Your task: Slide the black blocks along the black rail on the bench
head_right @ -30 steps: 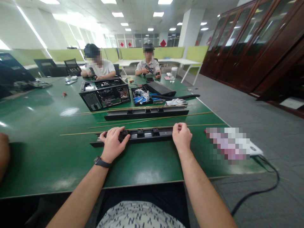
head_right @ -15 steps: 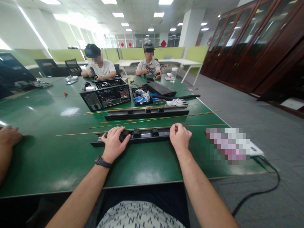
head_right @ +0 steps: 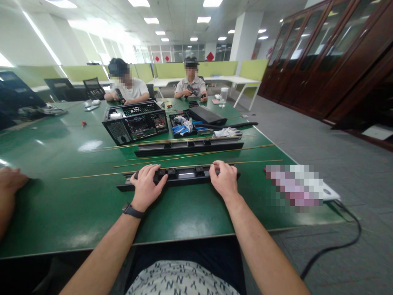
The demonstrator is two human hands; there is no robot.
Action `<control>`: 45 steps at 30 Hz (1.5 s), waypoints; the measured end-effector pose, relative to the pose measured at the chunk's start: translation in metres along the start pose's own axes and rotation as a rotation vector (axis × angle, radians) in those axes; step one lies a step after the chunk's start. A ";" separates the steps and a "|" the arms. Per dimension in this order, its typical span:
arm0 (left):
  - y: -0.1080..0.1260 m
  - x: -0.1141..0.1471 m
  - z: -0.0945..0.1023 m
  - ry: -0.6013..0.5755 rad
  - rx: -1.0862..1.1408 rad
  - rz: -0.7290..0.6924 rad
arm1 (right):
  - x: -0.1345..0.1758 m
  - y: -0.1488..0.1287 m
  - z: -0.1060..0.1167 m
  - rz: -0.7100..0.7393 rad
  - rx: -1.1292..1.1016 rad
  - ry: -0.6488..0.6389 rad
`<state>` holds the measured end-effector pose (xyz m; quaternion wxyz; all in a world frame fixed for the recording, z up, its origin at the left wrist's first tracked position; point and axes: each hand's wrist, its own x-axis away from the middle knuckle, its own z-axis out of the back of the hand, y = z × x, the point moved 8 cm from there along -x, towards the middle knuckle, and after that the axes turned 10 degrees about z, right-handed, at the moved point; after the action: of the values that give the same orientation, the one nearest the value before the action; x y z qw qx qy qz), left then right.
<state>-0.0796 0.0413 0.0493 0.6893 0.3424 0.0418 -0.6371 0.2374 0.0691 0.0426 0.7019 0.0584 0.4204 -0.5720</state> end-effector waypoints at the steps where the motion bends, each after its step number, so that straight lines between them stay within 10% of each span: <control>1: 0.000 0.000 0.000 -0.001 -0.002 0.000 | 0.000 -0.001 0.000 0.004 -0.007 -0.003; 30: -0.001 0.000 -0.001 0.005 -0.019 0.020 | 0.001 0.049 0.030 -0.296 0.243 0.137; 45: 0.005 0.000 0.001 -0.009 -0.036 0.031 | -0.004 0.014 0.011 -0.046 0.104 0.041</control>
<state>-0.0757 0.0402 0.0518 0.7053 0.3277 0.0449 -0.6270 0.2548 0.0704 0.0467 0.6759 0.0970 0.4054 -0.6077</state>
